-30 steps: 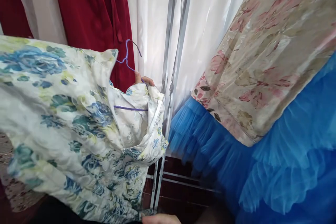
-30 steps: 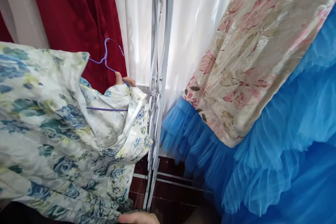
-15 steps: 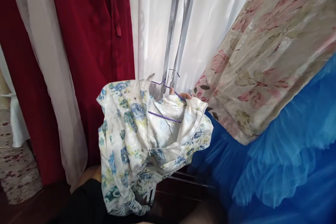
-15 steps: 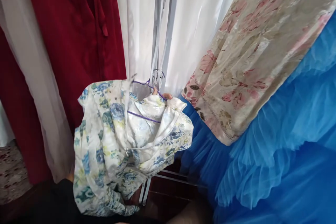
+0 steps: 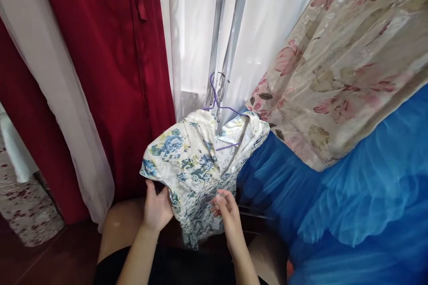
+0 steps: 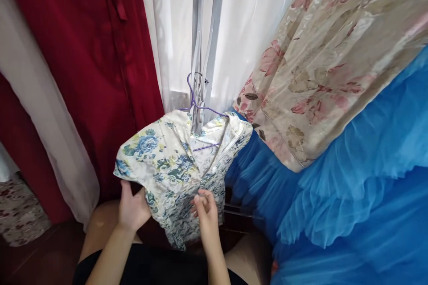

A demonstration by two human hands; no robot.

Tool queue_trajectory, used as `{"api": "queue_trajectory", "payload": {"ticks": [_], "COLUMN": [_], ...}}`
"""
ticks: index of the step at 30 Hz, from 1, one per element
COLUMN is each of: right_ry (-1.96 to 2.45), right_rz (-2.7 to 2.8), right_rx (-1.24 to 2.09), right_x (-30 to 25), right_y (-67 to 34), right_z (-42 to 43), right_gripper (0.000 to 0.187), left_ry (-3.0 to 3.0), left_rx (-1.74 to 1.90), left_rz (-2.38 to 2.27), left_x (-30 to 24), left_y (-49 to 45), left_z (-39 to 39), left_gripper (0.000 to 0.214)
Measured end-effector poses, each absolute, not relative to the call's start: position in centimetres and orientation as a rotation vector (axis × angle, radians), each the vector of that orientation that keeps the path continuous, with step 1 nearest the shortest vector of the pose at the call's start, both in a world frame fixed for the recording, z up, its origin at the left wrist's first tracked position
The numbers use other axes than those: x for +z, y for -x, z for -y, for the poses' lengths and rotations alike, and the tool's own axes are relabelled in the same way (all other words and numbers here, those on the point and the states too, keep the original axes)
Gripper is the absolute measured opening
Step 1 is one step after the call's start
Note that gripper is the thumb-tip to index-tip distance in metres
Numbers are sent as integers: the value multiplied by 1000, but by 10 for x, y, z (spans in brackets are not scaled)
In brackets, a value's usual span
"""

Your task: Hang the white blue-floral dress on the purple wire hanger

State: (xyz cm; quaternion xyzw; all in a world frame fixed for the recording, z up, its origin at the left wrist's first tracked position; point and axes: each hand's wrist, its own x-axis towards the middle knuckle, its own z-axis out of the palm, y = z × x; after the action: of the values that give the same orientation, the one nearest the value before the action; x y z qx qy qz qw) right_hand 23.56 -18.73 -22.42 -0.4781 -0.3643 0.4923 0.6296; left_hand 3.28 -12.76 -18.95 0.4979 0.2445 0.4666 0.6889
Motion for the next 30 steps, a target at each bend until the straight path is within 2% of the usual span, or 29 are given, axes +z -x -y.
{"api": "queue_trajectory", "payload": {"ticks": [2, 6, 8, 14, 19, 21, 24, 25, 27, 30], "right_ry": [1157, 1240, 1263, 1196, 1212, 1229, 1237, 1230, 1221, 1239], "right_rz": [876, 903, 882, 950, 969, 1017, 1167, 1210, 1254, 1270], "right_rx": [1024, 845, 779, 791, 862, 902, 970, 991, 1007, 971], "right_x": [-223, -235, -240, -236, -233, -234, -232, -230, -222, -206], "right_y": [-235, -225, -220, -223, -231, -234, -237, -238, -239, -243], "right_z": [166, 135, 127, 121, 128, 139, 160, 167, 179, 192], "right_gripper": [47, 40, 39, 28, 25, 23, 23, 24, 25, 23], "left_ry": [-1065, -1096, -1101, -1004, -965, -979, -1047, -1160, -1570, -2050], "left_rx": [1121, 1214, 1236, 1290, 1349, 1587, 2297, 2432, 2309, 1648], "left_rz": [-635, -886, -880, -827, -908, -999, -1137, -1134, -1049, -909], "left_x": [-189, -179, -177, -171, -163, -164, -171, -174, -181, -191], "left_y": [-23, -24, -31, -38, -30, -29, -37, -43, -56, -77], "left_z": [134, 139, 141, 147, 142, 139, 141, 145, 154, 169], "left_gripper": [74, 42, 34, 23, 31, 30, 29, 27, 19, 23]}}
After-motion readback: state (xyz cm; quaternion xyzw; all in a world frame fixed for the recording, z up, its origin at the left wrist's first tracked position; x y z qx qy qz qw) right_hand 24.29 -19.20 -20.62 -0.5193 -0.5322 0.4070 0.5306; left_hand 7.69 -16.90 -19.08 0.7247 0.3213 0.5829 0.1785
